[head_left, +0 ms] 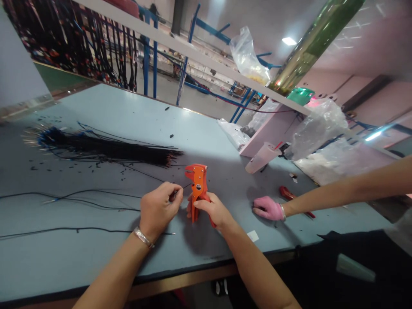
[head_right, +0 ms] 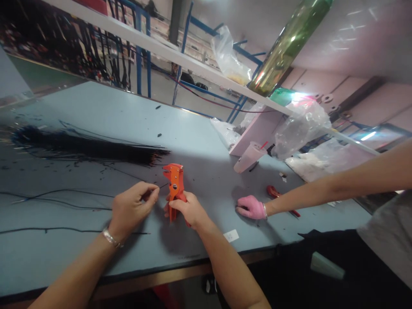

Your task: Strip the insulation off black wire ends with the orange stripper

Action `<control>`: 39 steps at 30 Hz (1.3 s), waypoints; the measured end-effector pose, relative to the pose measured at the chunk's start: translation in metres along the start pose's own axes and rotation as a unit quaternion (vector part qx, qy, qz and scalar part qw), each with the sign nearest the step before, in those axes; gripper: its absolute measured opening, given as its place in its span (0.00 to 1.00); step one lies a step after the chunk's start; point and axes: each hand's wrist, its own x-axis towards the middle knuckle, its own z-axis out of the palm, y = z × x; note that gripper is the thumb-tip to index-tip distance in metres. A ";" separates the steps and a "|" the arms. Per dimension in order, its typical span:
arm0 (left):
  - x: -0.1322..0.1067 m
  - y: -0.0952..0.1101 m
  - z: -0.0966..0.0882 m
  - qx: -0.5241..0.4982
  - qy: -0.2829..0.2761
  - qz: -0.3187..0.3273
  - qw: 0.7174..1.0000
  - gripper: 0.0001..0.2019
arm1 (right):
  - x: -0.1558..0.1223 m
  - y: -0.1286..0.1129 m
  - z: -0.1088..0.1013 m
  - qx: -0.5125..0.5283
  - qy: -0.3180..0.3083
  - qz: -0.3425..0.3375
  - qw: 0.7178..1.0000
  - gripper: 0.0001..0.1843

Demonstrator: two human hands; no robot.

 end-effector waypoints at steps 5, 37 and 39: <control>0.000 0.005 0.001 0.006 0.013 0.040 0.999 0.08 | -0.002 -0.002 0.002 -0.026 0.016 -0.001 1.000 0.11; 0.000 0.013 0.001 0.074 0.028 0.081 0.994 0.09 | 0.001 0.011 0.010 -0.096 0.048 -0.031 0.994 0.15; 0.001 0.013 0.001 0.080 0.029 0.080 0.993 0.09 | 0.002 0.012 0.011 -0.103 0.063 -0.028 0.992 0.17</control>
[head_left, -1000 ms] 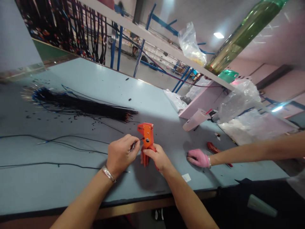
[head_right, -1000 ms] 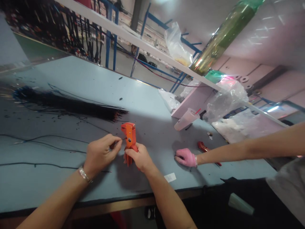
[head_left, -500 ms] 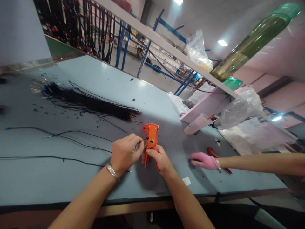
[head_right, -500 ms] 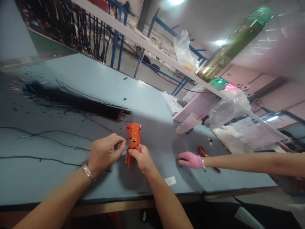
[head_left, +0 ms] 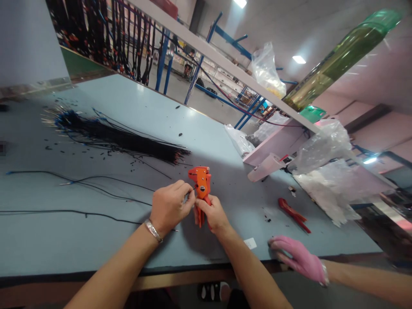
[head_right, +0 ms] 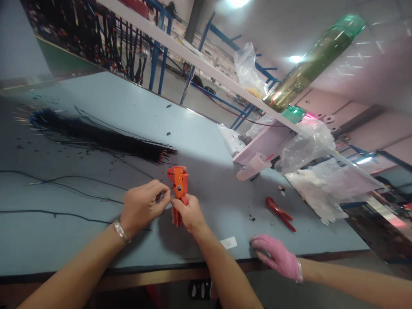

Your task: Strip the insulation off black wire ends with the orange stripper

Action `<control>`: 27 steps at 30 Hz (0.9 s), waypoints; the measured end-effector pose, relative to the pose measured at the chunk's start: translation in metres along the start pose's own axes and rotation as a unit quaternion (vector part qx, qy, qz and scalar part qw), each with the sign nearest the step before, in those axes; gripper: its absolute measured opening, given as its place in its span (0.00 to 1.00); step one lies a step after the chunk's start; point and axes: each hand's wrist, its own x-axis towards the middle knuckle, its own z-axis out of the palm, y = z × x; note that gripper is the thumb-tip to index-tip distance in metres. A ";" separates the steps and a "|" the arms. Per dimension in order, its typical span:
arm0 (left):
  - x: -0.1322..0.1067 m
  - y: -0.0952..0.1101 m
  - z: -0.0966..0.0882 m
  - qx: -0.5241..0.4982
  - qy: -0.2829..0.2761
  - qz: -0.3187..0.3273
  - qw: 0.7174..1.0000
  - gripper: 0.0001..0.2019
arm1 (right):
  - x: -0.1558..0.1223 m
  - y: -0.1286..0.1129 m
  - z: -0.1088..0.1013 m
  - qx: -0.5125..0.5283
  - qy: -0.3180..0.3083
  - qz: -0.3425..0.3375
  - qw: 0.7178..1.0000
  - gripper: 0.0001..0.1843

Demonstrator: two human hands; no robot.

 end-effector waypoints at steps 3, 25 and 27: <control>0.000 -0.001 0.000 -0.002 0.000 -0.008 1.000 0.09 | 0.001 0.002 0.002 -0.004 0.009 -0.001 1.000 0.19; -0.002 -0.008 0.002 -0.030 -0.008 -0.033 0.999 0.09 | 0.005 0.003 0.002 0.081 -0.020 0.016 0.996 0.15; -0.001 -0.008 0.002 -0.029 -0.009 -0.032 0.999 0.09 | 0.006 0.003 0.002 0.064 -0.015 0.017 0.998 0.17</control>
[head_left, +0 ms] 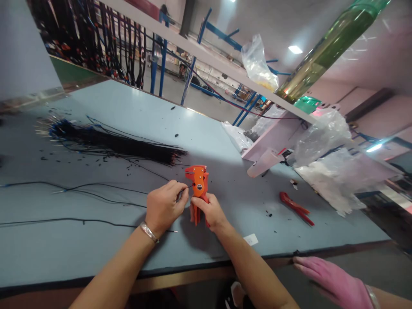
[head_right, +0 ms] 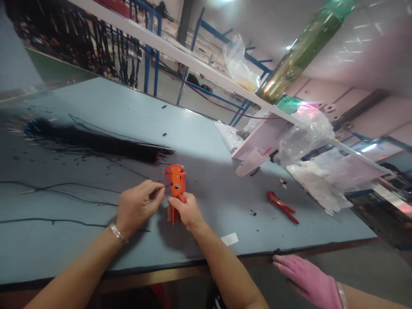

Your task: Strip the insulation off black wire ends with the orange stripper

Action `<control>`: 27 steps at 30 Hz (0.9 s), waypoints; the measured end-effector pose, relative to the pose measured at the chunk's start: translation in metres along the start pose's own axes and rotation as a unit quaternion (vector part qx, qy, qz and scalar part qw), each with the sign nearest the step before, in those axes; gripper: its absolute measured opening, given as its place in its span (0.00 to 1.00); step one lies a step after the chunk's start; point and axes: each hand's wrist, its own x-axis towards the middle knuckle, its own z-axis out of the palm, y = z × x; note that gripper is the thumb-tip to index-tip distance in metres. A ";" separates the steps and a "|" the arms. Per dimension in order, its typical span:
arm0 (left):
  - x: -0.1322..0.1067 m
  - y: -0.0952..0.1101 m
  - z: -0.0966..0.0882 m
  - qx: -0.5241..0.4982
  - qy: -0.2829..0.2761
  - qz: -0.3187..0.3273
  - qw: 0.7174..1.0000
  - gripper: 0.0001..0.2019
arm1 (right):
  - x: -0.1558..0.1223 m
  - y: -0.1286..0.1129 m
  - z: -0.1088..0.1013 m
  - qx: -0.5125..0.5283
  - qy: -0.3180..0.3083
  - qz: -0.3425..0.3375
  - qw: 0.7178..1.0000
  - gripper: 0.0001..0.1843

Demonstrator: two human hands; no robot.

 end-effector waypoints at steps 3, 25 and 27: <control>0.000 0.001 0.000 -0.005 0.002 0.012 1.000 0.09 | 0.002 0.002 0.001 -0.020 0.027 -0.002 0.999 0.19; 0.000 -0.002 0.002 -0.013 0.014 0.024 1.000 0.07 | 0.004 0.001 0.005 -0.017 0.046 0.010 0.999 0.22; 0.000 -0.002 0.003 -0.013 0.021 0.025 0.999 0.07 | 0.004 0.000 0.004 -0.004 0.038 0.014 0.999 0.21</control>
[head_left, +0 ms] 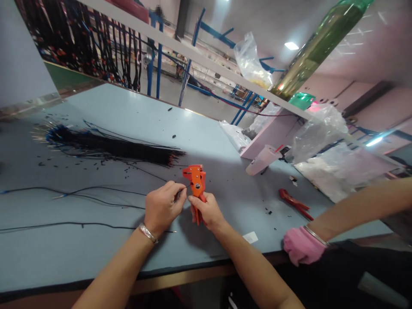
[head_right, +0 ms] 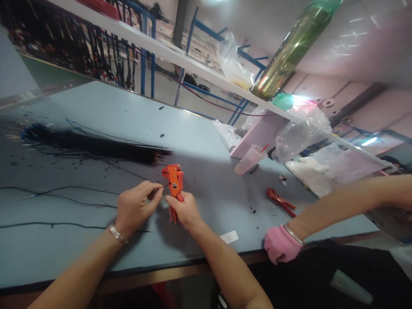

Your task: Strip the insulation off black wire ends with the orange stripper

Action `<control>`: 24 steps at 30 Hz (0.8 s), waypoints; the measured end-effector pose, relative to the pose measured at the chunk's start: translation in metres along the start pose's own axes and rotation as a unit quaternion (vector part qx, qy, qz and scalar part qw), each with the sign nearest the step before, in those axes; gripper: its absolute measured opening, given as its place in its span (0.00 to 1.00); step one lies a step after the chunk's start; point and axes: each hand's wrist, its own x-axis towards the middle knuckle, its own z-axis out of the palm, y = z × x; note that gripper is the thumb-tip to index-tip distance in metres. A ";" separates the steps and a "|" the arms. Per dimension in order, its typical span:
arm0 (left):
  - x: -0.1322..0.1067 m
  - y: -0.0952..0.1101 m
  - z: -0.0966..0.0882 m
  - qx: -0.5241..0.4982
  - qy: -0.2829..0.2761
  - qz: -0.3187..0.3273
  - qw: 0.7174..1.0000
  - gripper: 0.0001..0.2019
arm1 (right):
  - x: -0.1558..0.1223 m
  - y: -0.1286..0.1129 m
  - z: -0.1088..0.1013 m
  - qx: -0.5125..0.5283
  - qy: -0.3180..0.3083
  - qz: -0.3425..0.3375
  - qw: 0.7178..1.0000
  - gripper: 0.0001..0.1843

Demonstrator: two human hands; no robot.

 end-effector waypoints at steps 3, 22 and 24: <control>0.000 -0.001 0.000 0.002 0.000 0.006 1.000 0.07 | -0.002 -0.002 -0.003 0.057 -0.045 0.011 0.997 0.17; 0.000 -0.008 -0.003 -0.052 0.014 -0.081 0.995 0.07 | -0.003 -0.006 -0.018 0.123 -0.127 0.039 0.983 0.17; 0.000 -0.009 -0.004 -0.073 0.010 -0.102 0.992 0.08 | -0.003 -0.007 -0.020 0.107 -0.093 0.026 0.990 0.16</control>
